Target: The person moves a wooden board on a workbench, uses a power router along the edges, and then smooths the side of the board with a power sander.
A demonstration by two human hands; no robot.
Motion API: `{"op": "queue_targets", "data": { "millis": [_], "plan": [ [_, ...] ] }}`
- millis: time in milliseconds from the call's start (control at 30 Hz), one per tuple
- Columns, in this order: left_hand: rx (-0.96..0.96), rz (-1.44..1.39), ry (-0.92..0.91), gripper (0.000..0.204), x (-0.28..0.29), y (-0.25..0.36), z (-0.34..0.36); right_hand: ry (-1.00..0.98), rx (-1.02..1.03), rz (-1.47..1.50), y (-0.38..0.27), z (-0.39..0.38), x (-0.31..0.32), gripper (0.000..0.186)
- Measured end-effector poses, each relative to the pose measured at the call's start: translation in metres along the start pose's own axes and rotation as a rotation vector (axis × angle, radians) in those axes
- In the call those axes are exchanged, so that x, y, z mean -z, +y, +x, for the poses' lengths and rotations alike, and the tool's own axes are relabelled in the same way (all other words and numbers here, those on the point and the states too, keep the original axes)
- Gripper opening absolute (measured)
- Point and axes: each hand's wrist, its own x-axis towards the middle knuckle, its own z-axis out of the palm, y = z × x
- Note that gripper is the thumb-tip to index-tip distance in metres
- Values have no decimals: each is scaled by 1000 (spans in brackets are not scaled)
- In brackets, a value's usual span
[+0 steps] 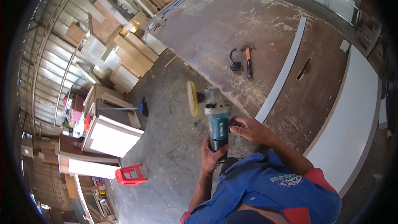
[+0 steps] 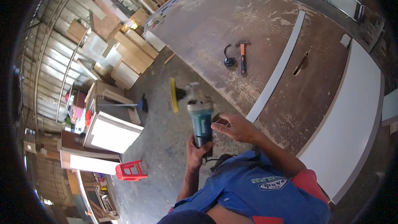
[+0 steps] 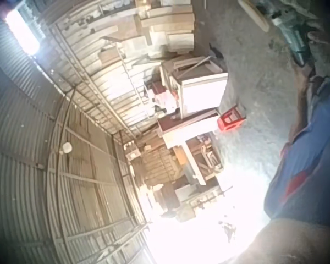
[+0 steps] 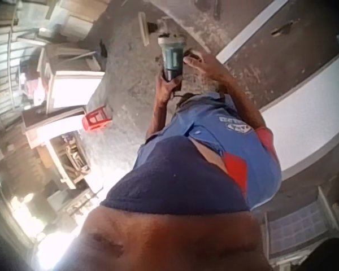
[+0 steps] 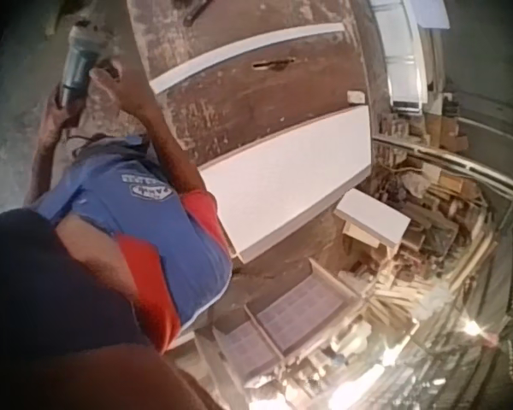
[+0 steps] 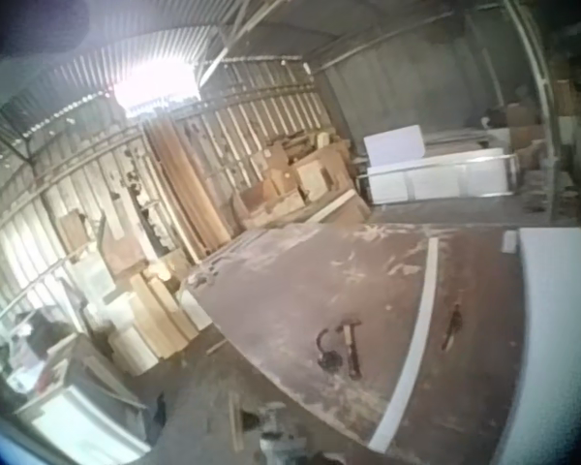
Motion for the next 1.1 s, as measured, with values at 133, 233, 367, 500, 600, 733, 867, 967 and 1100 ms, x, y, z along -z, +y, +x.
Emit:
{"op": "queue_targets", "data": {
  "millis": [133,233,367,500,600,733,867,967,1100],
  "plan": [
    [-75,95,64,51,26,26,114,189,-81,30,11,35,42,51],
    [-121,150,67,45,42,53,212,373,-231,42,22,50,77,49],
    [-285,253,-46,46,71,68,360,714,-272,-61,60,80,102,50],
    [-394,404,-150,37,87,45,524,1167,-361,-278,92,111,99,50],
    [-391,504,-145,48,87,27,642,1431,-395,-227,89,139,66,46],
    [-404,801,-40,61,71,0,726,1422,-612,-330,87,163,9,47],
    [-427,781,5,58,51,-45,802,1602,-970,-248,82,176,-50,47],
    [-490,878,5,57,39,-73,807,1626,-1146,-141,85,182,-84,48],
    [-573,920,33,55,21,-86,792,1598,-1257,-105,115,202,-120,49]
  ]
}}
